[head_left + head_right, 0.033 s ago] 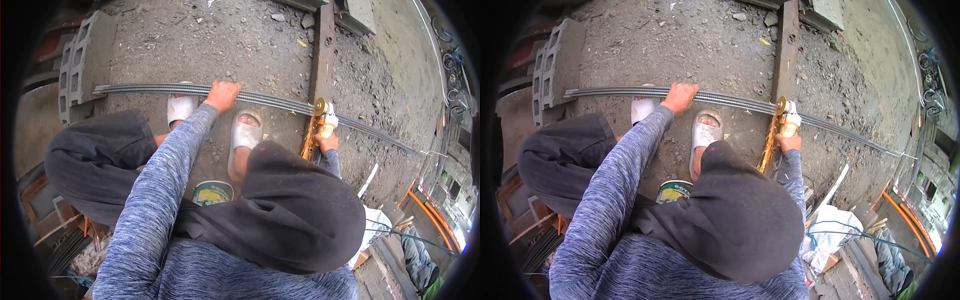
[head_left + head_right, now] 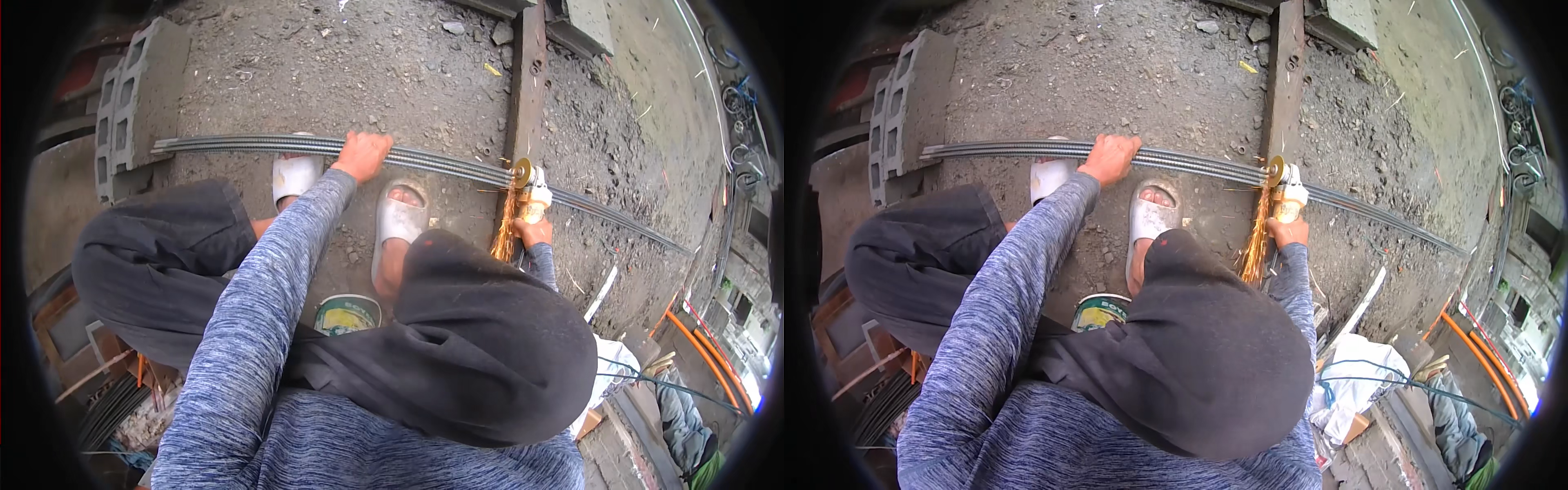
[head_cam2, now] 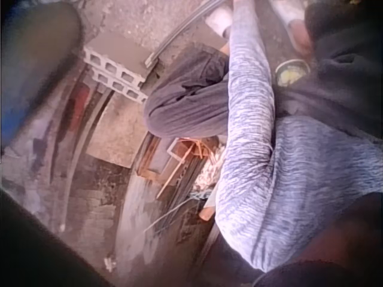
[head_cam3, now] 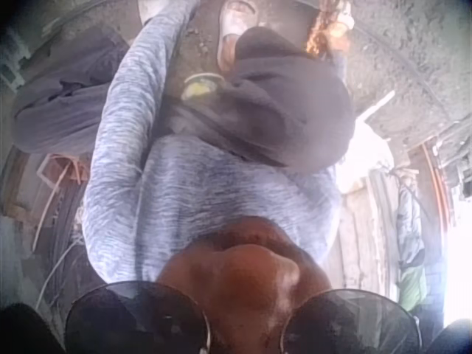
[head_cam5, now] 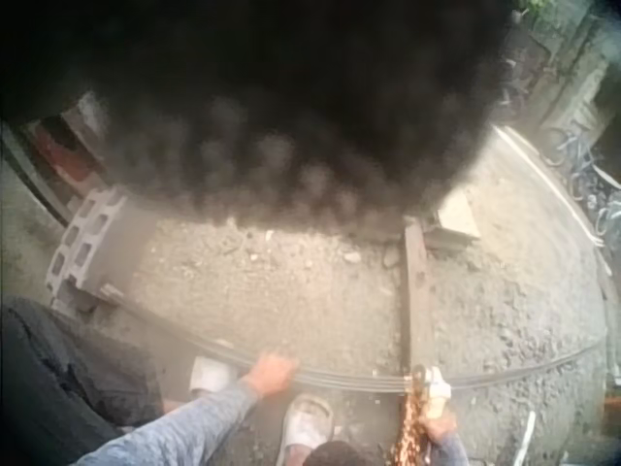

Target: The person cuts metal studs using an angle grinder, hands a cut piece to another worker, and bends rebar rods by hand using a bending setup.

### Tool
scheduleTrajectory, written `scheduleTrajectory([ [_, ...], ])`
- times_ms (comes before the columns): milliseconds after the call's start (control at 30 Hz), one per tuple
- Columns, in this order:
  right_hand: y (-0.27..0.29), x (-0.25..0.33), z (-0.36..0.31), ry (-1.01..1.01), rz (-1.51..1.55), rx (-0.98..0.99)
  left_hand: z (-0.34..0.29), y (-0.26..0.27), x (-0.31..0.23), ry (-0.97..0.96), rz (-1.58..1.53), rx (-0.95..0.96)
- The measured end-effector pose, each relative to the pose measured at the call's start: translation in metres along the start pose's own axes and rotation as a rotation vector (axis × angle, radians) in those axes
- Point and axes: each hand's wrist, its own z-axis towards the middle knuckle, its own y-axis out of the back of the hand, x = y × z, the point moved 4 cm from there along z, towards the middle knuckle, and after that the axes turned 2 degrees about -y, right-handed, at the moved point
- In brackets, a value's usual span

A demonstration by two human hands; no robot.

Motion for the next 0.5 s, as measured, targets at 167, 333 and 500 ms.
scheduleTrajectory([
  [167,0.008,-0.004,-0.01,0.011,-0.007,0.004,0.006,0.0,-0.005,0.009,-0.033,0.021],
  [333,0.005,-0.01,-0.023,0.03,-0.041,-0.01,0.003,-0.004,-0.001,0.006,-0.058,0.03],
  [500,-0.002,-0.022,-0.039,-0.031,-0.114,0.025,-0.001,0.001,0.006,0.06,-0.102,0.143],
])
